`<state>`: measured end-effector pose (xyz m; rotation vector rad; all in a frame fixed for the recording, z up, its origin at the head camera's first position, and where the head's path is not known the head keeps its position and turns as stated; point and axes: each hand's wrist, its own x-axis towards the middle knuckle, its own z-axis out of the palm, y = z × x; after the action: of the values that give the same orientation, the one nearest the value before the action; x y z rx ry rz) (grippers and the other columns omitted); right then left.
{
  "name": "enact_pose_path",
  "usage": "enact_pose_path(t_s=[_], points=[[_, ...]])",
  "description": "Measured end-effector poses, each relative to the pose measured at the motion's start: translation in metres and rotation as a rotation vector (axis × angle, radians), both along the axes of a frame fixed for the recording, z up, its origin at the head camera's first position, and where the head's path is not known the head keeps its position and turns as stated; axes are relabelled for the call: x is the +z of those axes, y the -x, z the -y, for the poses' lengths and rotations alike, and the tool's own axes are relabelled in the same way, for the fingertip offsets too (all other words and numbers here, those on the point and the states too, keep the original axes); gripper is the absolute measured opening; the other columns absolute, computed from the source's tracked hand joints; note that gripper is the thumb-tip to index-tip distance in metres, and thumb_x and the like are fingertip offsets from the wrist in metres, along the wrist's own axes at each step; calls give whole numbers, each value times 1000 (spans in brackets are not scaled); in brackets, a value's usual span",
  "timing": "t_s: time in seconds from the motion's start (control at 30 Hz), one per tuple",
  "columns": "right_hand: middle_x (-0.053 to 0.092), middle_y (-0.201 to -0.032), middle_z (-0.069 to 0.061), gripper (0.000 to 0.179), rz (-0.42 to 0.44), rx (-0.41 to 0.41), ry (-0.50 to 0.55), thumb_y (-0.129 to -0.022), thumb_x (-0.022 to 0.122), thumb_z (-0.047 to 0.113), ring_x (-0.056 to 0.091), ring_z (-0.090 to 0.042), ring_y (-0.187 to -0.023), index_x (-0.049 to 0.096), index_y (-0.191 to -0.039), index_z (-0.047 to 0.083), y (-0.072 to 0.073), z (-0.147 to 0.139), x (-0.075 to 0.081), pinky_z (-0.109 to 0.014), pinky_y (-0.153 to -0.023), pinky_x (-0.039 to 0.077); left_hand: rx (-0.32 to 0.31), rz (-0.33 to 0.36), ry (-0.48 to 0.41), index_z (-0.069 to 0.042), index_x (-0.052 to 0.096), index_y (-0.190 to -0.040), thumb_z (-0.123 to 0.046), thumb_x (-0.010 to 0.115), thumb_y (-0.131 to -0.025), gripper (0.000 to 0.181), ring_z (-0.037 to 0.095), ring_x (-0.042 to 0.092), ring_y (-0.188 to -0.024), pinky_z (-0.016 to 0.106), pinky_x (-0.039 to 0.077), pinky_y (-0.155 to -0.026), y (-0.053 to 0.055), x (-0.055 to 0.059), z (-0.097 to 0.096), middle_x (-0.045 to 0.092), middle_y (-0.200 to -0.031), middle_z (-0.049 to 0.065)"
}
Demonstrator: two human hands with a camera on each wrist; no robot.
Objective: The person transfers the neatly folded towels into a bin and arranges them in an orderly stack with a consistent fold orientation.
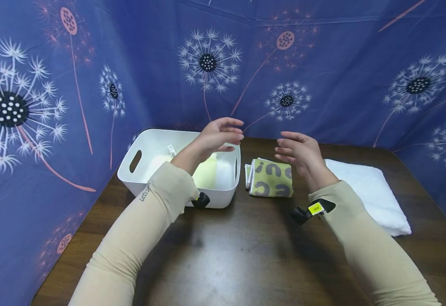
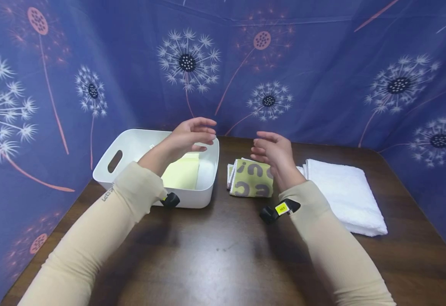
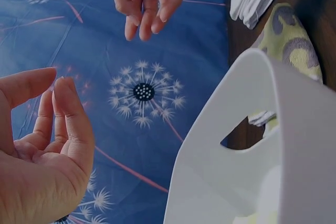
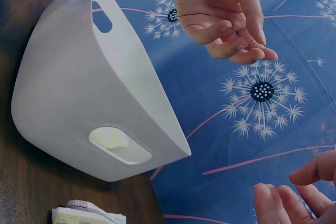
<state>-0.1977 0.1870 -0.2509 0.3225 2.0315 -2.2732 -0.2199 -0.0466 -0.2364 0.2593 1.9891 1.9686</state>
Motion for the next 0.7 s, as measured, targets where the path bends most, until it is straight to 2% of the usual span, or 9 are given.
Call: enact_pose_path(t_s=[0.13,0.2,0.37,0.7], points=[[62,-94,-1,37,-2,-15,-35,-87,64,7,65,-15,-75,53,-122,9,1,-2,-1,-29,-70,54,-21,4,-10,-11,54,-123,-3,63,-88,37,24,61,-91,36,51,-80,-1,-1,-6,60,-109,9],[62,-93,-2,35,-4,-18,-18,-87,64,7,65,-15,-75,54,-120,10,0,-4,-1,-29,-70,54,-32,3,-13,-11,54,-123,-3,63,-88,38,23,60,-90,37,51,-81,-2,-1,-9,60,-109,9],[63,-91,-3,31,-11,-4,51,-86,65,3,65,-16,-74,55,-115,10,-3,-9,0,-29,-68,54,-47,0,-18,-10,54,-123,-4,64,-87,38,23,61,-89,40,49,-84,-2,-3,-15,60,-109,9],[64,-87,-1,29,-19,-22,48,-87,62,2,65,-15,-71,54,-114,10,-4,-16,1,-29,-66,54,-55,-2,-21,-10,54,-123,-4,65,-87,39,23,61,-93,36,50,-83,-3,-5,-27,59,-113,11]])
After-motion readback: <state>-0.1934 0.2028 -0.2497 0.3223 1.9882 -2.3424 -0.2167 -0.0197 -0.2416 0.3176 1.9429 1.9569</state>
